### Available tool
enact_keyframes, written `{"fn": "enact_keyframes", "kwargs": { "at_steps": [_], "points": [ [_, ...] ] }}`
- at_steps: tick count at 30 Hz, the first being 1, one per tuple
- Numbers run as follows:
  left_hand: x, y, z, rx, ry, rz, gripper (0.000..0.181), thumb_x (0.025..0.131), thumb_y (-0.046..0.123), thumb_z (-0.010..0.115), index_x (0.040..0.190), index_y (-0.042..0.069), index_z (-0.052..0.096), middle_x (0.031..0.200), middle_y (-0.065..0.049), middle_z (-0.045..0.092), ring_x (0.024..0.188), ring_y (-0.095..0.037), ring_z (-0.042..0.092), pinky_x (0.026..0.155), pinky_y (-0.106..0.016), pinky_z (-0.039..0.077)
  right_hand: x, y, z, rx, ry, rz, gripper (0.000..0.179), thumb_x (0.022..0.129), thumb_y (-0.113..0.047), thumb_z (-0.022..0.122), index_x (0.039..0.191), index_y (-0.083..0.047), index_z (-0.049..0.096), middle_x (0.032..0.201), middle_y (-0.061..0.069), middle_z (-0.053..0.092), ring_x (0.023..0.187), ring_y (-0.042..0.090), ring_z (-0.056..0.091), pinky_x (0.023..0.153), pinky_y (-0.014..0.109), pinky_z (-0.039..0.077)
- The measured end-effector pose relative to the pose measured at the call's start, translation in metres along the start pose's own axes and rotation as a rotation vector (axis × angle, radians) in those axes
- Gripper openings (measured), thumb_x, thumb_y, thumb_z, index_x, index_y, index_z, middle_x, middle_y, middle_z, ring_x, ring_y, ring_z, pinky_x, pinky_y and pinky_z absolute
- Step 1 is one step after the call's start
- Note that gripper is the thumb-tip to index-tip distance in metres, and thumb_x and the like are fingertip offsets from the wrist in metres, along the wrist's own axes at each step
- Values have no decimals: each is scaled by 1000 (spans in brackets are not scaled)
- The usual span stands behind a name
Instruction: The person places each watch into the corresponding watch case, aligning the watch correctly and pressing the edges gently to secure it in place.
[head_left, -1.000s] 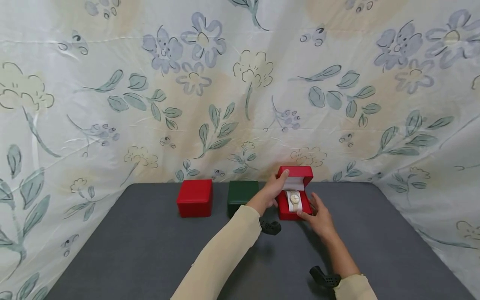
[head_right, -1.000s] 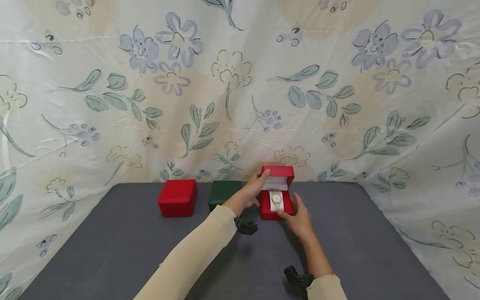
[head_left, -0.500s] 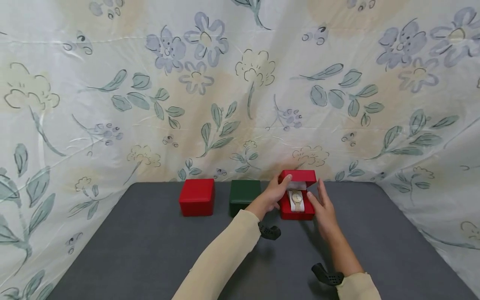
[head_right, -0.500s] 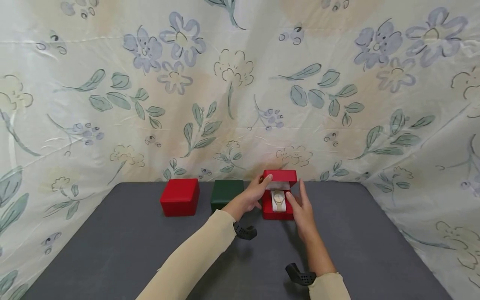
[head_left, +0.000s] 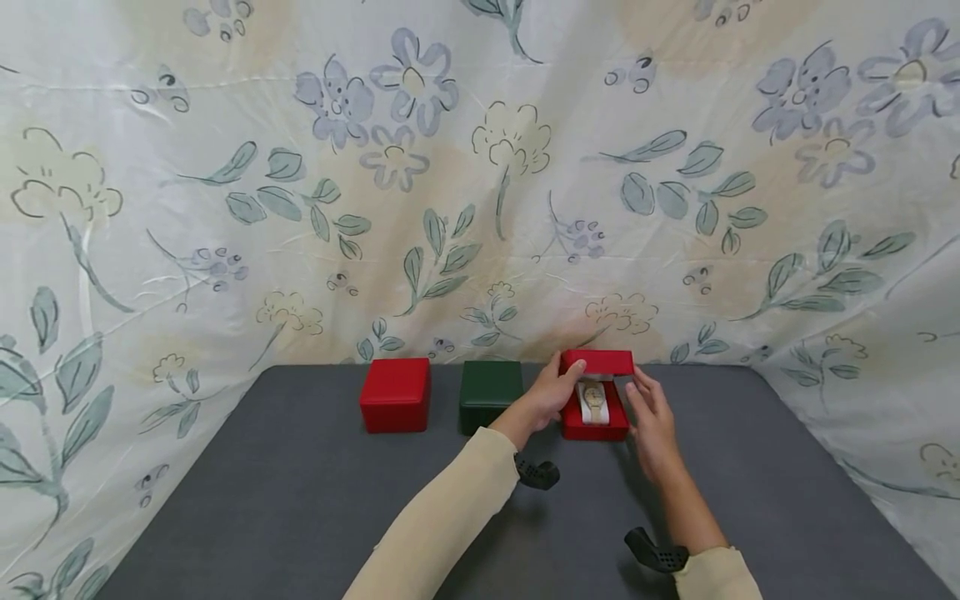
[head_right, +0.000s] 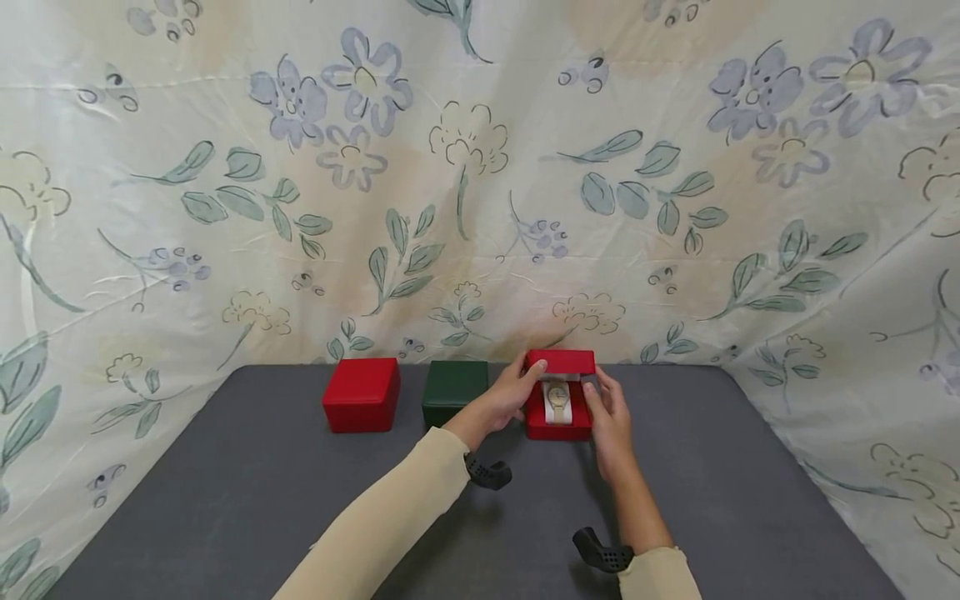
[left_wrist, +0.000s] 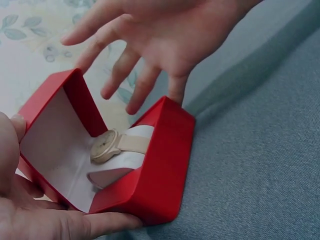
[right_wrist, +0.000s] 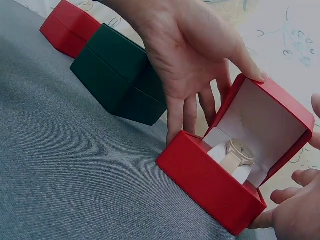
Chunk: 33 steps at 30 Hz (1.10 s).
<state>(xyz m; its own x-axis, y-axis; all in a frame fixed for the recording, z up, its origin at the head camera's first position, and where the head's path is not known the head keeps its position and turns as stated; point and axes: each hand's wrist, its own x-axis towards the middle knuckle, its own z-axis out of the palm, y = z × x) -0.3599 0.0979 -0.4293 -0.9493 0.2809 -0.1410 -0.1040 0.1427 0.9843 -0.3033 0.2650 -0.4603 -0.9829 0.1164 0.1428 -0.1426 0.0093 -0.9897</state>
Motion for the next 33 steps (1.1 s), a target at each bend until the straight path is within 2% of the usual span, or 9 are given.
{"fn": "enact_keyframes", "kwargs": {
  "at_steps": [3, 7, 12, 16, 19, 21, 23, 29, 33],
  "points": [
    [-1, -2, -1, 31, -14, -8, 82, 94, 55, 51, 157, 24, 8, 156, -11, 29, 134, -32, 39, 95, -64, 45, -1, 2, 0, 17, 27, -18, 59, 101, -40, 45, 151, -17, 25, 158, 15, 22, 144, 31, 22, 110, 67, 27],
    [-1, -6, -3, 60, -54, 15, 82, 95, 51, 51, 157, 23, 5, 158, -9, 26, 137, -30, 37, 99, -60, 44, 1, 6, -1, 58, 59, -13, 48, 100, -41, 47, 140, -14, 38, 155, 16, 26, 143, 32, 23, 111, 68, 24],
    [-7, -15, -2, 161, -51, 93, 73, 93, 32, 60, 153, 18, 20, 153, -6, 33, 134, -26, 38, 105, -53, 41, 3, 11, -7, 120, 79, 44, 29, 99, -39, 50, 110, -13, 46, 160, 15, 20, 146, 29, 24, 114, 60, 25],
    [-16, -22, 6, 294, 0, 142, 73, 89, 22, 65, 150, 14, 26, 148, -5, 38, 129, -24, 42, 103, -46, 43, 2, 15, -9, -32, 91, 127, 43, 99, -39, 50, 129, -9, 42, 156, 16, 31, 126, 7, 47, 109, 36, 42],
    [-21, -24, 12, 300, 13, 167, 72, 91, 20, 64, 151, 14, 24, 143, -4, 44, 124, -21, 47, 99, -43, 46, 2, 17, -10, -120, 90, 131, 55, 100, -36, 48, 142, -4, 31, 151, 19, 39, 100, -12, 53, 93, 15, 47],
    [-22, -23, 14, 293, 19, 178, 71, 92, 19, 63, 151, 15, 24, 139, -3, 48, 121, -19, 48, 99, -41, 47, 2, 17, -10, -129, 88, 120, 58, 100, -36, 48, 143, -2, 28, 151, 19, 40, 94, -16, 52, 89, 10, 47],
    [-23, -23, 15, 291, 27, 181, 70, 92, 19, 63, 150, 16, 25, 138, -1, 49, 121, -18, 49, 99, -41, 47, 2, 18, -10, -140, 85, 117, 59, 100, -37, 47, 144, -3, 27, 152, 19, 39, 101, -11, 53, 95, 15, 47],
    [-24, -24, 15, 283, 34, 154, 72, 92, 19, 62, 152, 18, 21, 144, -1, 43, 126, -20, 45, 101, -44, 44, 2, 20, -9, -144, 58, 117, 61, 101, -37, 45, 148, -4, 23, 155, 19, 32, 134, 28, 44, 110, 41, 35],
    [-26, -25, 15, 286, 41, 133, 78, 93, 20, 61, 155, 16, 15, 151, -3, 36, 132, -24, 40, 105, -47, 41, 2, 23, -7, -152, 42, 110, 61, 102, -37, 44, 150, -5, 22, 156, 19, 31, 135, 30, 41, 111, 42, 37]
  ]
}}
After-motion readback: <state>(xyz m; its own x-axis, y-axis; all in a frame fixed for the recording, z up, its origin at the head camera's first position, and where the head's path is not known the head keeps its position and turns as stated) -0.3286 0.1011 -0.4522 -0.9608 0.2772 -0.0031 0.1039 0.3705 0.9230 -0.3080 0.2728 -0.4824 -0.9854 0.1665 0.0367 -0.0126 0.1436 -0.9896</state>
